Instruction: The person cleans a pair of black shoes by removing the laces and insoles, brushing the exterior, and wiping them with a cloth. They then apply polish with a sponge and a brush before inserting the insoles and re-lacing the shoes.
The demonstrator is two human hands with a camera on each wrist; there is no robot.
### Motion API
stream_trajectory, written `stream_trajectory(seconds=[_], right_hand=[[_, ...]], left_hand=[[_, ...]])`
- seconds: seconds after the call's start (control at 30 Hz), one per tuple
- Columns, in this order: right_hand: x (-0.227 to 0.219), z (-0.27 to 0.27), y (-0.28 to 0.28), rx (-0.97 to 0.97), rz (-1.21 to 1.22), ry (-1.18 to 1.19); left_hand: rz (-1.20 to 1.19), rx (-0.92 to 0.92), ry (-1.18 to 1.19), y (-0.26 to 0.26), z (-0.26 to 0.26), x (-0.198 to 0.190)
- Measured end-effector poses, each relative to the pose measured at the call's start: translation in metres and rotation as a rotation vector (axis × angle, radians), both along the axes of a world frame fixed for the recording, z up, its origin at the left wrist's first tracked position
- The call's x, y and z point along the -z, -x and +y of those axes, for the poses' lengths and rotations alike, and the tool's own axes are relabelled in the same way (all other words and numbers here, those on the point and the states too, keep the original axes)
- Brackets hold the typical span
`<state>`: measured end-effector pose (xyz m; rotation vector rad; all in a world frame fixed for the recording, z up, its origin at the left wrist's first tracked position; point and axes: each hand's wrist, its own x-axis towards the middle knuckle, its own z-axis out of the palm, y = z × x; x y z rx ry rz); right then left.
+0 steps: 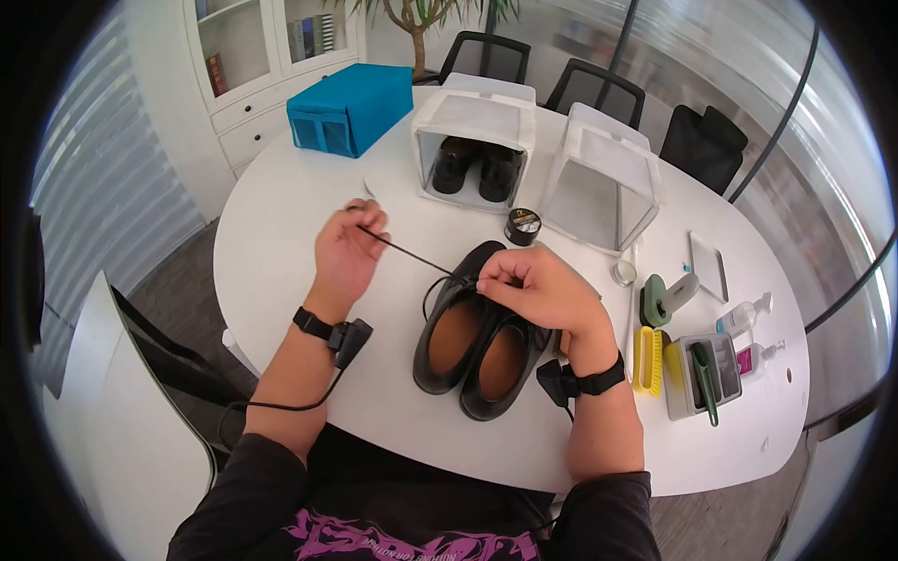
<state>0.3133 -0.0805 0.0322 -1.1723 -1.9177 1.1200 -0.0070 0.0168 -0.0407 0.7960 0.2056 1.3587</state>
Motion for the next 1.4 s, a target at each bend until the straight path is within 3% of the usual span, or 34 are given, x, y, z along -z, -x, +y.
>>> stream_trajectory(seconds=[0.07,0.13,0.17,0.23,0.3,0.37,0.53,0.63,0.7,0.77,0.83,0.9,0.97,1.0,1.07,1.17,1.23,1.3,1.33,1.4], right_hand=[[0.005,0.004,-0.004,-0.028,0.046,-0.053],[0.003,0.007,-0.003,-0.075,0.341,0.167],[-0.001,0.005,0.001,-0.078,0.34,0.167],[-0.008,-0.003,0.009,0.005,0.294,0.237],[-0.004,-0.002,0.007,0.017,0.218,0.188],[-0.003,-0.001,0.007,0.028,0.143,0.137],[0.017,0.009,-0.002,-0.067,0.286,-0.108],[0.01,0.012,-0.019,0.037,0.358,0.061],[0.012,0.017,-0.026,0.081,0.433,0.166],[0.011,0.017,-0.025,0.243,0.109,0.057],[0.003,0.011,-0.021,0.234,-0.031,0.002],[-0.002,0.004,-0.021,0.228,-0.166,-0.05],[-0.004,0.002,-0.029,0.122,0.085,-0.106],[-0.008,0.0,-0.031,0.119,0.09,-0.112],[-0.016,-0.006,-0.039,-0.016,0.643,0.153],[-0.024,-0.003,-0.053,-0.131,0.86,0.209],[-0.035,-0.009,-0.051,-0.134,0.775,0.195],[-0.042,-0.012,-0.031,0.274,0.036,0.052],[-0.007,0.005,-0.034,0.258,0.03,-0.242],[-0.009,0.001,-0.018,0.203,-0.064,-0.262]], left_hand=[[0.098,-0.082,-0.009,0.007,0.006,0.002],[0.383,-0.189,-0.09,0.007,0.013,0.01],[0.382,-0.192,-0.09,0.002,0.01,0.01],[0.702,-0.192,-0.421,-0.019,-0.008,0.008],[0.885,-0.056,-0.599,-0.028,-0.028,-0.007],[0.895,0.022,-0.648,-0.043,-0.041,-0.004],[0.891,0.172,-0.705,-0.056,-0.04,0.012],[0.993,0.143,-0.63,-0.047,-0.032,0.023],[0.934,0.152,-0.623,-0.047,-0.03,0.027],[0.874,0.163,-0.615,-0.047,-0.033,0.023],[1.06,0.109,-0.592,-0.045,-0.04,0.007],[1.053,0.098,-0.619,-0.046,-0.036,0.013],[1.049,0.083,-0.65,-0.047,-0.034,0.013],[1.071,0.086,-0.649,-0.047,-0.034,0.012],[1.099,0.087,-0.65,-0.044,-0.035,0.011],[1.095,0.076,-0.667,-0.045,-0.035,0.012],[1.066,0.061,-0.723,-0.045,-0.038,0.008],[1.045,0.09,-0.699,-0.044,-0.039,0.003],[1.023,0.12,-0.672,-0.044,-0.04,0.002],[0.975,0.152,-0.639,-0.046,-0.035,0.007]])
